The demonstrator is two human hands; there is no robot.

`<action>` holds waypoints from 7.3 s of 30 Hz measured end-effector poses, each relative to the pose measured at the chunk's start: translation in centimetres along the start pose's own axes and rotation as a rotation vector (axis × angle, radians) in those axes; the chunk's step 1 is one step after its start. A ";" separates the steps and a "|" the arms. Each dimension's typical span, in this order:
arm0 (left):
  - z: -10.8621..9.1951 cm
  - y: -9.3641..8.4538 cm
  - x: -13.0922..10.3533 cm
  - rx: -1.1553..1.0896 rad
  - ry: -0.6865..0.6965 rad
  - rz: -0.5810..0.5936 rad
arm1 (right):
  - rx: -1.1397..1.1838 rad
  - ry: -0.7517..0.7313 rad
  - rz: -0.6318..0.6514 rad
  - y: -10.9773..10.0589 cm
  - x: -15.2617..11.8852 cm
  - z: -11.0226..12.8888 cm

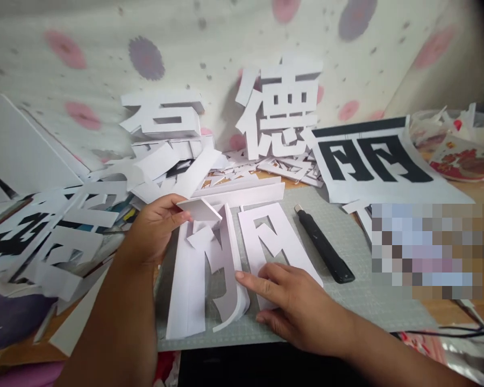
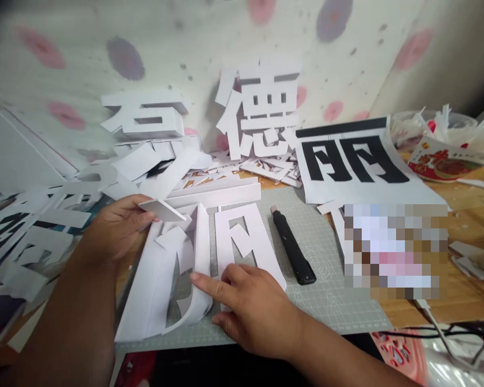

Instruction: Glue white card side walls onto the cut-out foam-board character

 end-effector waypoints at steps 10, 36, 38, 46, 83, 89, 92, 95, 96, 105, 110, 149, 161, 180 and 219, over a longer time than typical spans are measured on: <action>0.8 -0.8 0.4 -0.065 0.158 0.189 | 0.308 0.118 -0.545 -4.0 4.9 0.1; 1.2 0.6 0.6 -0.526 0.090 0.058 | 0.014 -0.007 -0.791 -1.9 13.8 2.9; 1.4 0.6 0.8 -0.566 0.088 0.042 | -0.010 -0.036 -0.774 -1.4 13.7 2.9; 1.4 0.1 0.8 -0.610 0.086 0.066 | 0.027 -0.070 -0.682 -0.3 13.4 1.6; 0.9 0.4 0.4 -0.464 0.062 0.077 | 0.384 -0.056 -0.836 -4.0 13.5 0.7; 0.9 0.6 0.4 -0.474 0.034 0.057 | 0.442 -0.086 -0.936 -4.4 12.8 -0.8; 1.0 0.8 0.4 -0.462 0.014 0.058 | 0.376 -0.120 -0.865 -3.6 13.0 -0.4; 0.8 1.0 0.3 -0.449 -0.008 0.071 | 0.254 -0.166 -0.843 -3.2 13.0 0.2; 0.7 1.1 0.2 -0.447 -0.012 0.074 | 0.212 -0.178 -0.847 -3.2 12.9 0.4; -0.2 1.1 -0.2 -0.488 -0.043 0.117 | 0.037 -0.234 -0.786 -4.0 12.2 1.0; -0.5 1.3 -0.5 -0.517 -0.057 0.147 | 0.096 -0.226 -0.687 -4.0 12.1 1.0; -0.6 2.8 -1.2 -0.516 0.014 0.165 | 0.090 -0.109 -0.785 -2.5 12.0 1.6; -0.7 2.4 -0.9 -0.539 0.065 0.129 | 0.168 -0.226 -0.712 -3.0 11.5 1.6; -0.6 2.2 -0.8 -0.545 0.041 0.114 | 0.262 -0.211 -0.674 -3.6 11.9 1.5; -1.0 2.3 -1.1 -0.543 0.068 0.074 | 1.277 0.098 -0.625 -3.3 12.7 1.0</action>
Point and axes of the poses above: each hand's wrist, its own x-axis towards the middle knuckle, its own y-axis out of the palm, z = x × y, the point moved 2 cm from there along x, towards the middle knuckle, and after that the axes turned 3 degrees about x, right-handed, at the moved point
